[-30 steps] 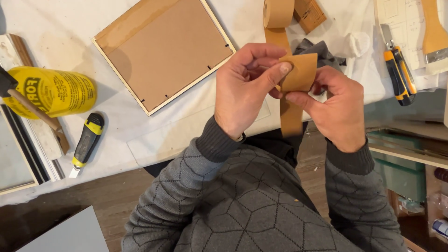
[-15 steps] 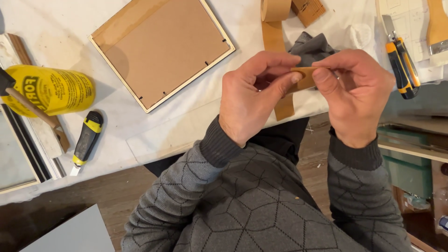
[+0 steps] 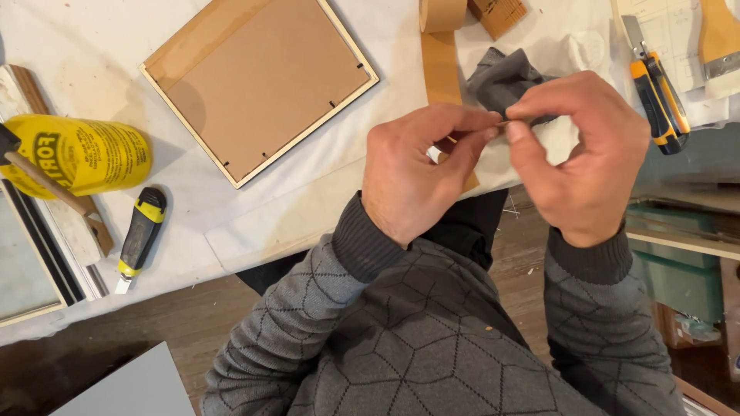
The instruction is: Applying adhesive tape to the back of a picture frame using a foam brush and a utility knife.
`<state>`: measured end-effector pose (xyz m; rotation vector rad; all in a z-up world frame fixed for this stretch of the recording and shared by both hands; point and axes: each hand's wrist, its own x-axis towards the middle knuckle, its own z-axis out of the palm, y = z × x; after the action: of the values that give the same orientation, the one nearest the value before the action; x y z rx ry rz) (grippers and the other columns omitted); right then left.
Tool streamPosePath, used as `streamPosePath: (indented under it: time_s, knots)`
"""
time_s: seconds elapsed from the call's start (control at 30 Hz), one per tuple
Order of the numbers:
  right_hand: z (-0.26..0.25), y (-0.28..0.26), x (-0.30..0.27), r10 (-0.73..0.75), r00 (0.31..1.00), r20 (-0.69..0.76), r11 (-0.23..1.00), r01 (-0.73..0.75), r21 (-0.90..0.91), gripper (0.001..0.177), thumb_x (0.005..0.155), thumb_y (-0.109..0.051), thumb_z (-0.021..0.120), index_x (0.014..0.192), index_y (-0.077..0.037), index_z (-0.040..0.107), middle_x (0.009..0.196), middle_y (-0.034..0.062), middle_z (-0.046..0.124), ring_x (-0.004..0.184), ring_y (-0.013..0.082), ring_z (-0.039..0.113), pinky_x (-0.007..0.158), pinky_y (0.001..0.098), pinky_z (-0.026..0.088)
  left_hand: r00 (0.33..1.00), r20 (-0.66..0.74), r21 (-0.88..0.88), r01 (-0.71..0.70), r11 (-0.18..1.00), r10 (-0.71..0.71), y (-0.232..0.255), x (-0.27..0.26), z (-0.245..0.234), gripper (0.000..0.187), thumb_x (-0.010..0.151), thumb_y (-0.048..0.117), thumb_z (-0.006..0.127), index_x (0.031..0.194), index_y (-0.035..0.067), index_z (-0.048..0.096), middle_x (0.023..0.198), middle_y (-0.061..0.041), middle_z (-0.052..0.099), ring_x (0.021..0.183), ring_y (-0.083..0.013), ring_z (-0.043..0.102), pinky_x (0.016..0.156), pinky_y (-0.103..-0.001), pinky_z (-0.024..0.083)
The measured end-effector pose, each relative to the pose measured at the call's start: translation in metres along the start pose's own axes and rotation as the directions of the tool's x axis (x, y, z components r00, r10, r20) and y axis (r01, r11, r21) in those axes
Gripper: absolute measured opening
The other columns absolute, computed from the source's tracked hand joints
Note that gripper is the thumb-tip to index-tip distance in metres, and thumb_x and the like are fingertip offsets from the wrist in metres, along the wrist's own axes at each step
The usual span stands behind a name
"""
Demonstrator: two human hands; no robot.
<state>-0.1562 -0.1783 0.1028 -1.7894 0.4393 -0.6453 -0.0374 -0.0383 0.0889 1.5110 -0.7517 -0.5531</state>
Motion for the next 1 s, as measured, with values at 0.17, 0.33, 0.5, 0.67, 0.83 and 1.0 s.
streamPosePath:
  time_s: [0.17,0.33,0.5,0.67,0.83,1.0]
  knots:
    - [-0.002,-0.013,0.002,-0.292,0.945,0.148,0.769,0.324,-0.551,0.015,0.087,0.01,0.075,0.097,0.0,0.07,0.105,0.0095,0.071,0.098,0.0248,0.068,0.085,0.0321,0.054,0.994,-0.019,0.097,-0.102,0.99,0.104,0.005,-0.005,0.005,0.011,0.098,0.003,0.073,0.109,0.005,0.073,0.101,-0.006,0.077,0.084,-0.0129,0.078,0.075,-0.024,0.064]
    - [-0.02,-0.012,0.0,-0.317,0.926,0.207,0.723,0.377,-0.579,0.013,0.086,0.008,0.077,0.094,0.0,0.071,0.107,0.011,0.07,0.098,0.0258,0.067,0.081,0.0335,0.054,0.985,0.004,0.226,-0.171,0.959,0.174,0.01,-0.008,0.006,0.01,0.095,0.002,0.075,0.104,0.006,0.073,0.095,-0.005,0.076,0.079,-0.0143,0.075,0.071,-0.025,0.061]
    - [-0.106,0.069,-0.018,-0.274,0.938,0.212,0.646,0.343,-0.682,0.017,0.091,0.008,0.068,0.102,-0.003,0.073,0.114,0.0085,0.071,0.101,0.021,0.067,0.089,0.0306,0.057,0.986,0.034,0.225,-0.164,0.96,0.161,0.005,-0.006,-0.004,0.01,0.095,0.002,0.074,0.104,0.007,0.074,0.096,-0.005,0.077,0.077,-0.0123,0.074,0.068,-0.025,0.061]
    - [-0.202,0.188,-0.041,-0.028,1.0,0.012,0.356,0.021,-0.934,0.021,0.095,0.001,0.063,0.113,-0.003,0.07,0.112,0.0086,0.065,0.105,0.0234,0.066,0.097,0.033,0.053,0.991,0.095,0.081,-0.102,0.991,0.094,0.009,0.001,-0.019,0.013,0.097,-0.003,0.067,0.108,0.004,0.067,0.116,-0.008,0.076,0.103,-0.0146,0.073,0.089,-0.03,0.061]
    - [-0.174,0.149,-0.026,-0.031,0.997,0.073,0.244,0.079,-0.966,0.03,0.09,-0.017,0.083,0.112,0.002,0.074,0.105,0.0163,0.07,0.093,0.032,0.069,0.081,0.0408,0.056,0.987,0.158,-0.207,0.047,0.977,-0.014,-0.015,0.003,-0.017,0.01,0.102,-0.005,0.058,0.109,0.002,0.058,0.127,-0.012,0.071,0.115,-0.0154,0.068,0.106,-0.033,0.056]
    - [-0.215,0.187,-0.051,0.061,0.997,0.051,0.156,0.041,-0.987,0.025,0.095,-0.014,0.074,0.114,0.002,0.074,0.1,0.0177,0.071,0.077,0.0288,0.069,0.077,0.0407,0.058,0.982,0.184,-0.455,0.118,0.883,-0.036,-0.024,0.009,-0.016,0.008,0.106,-0.005,0.058,0.107,0.001,0.053,0.127,-0.013,0.068,0.118,-0.0145,0.065,0.107,-0.032,0.056]
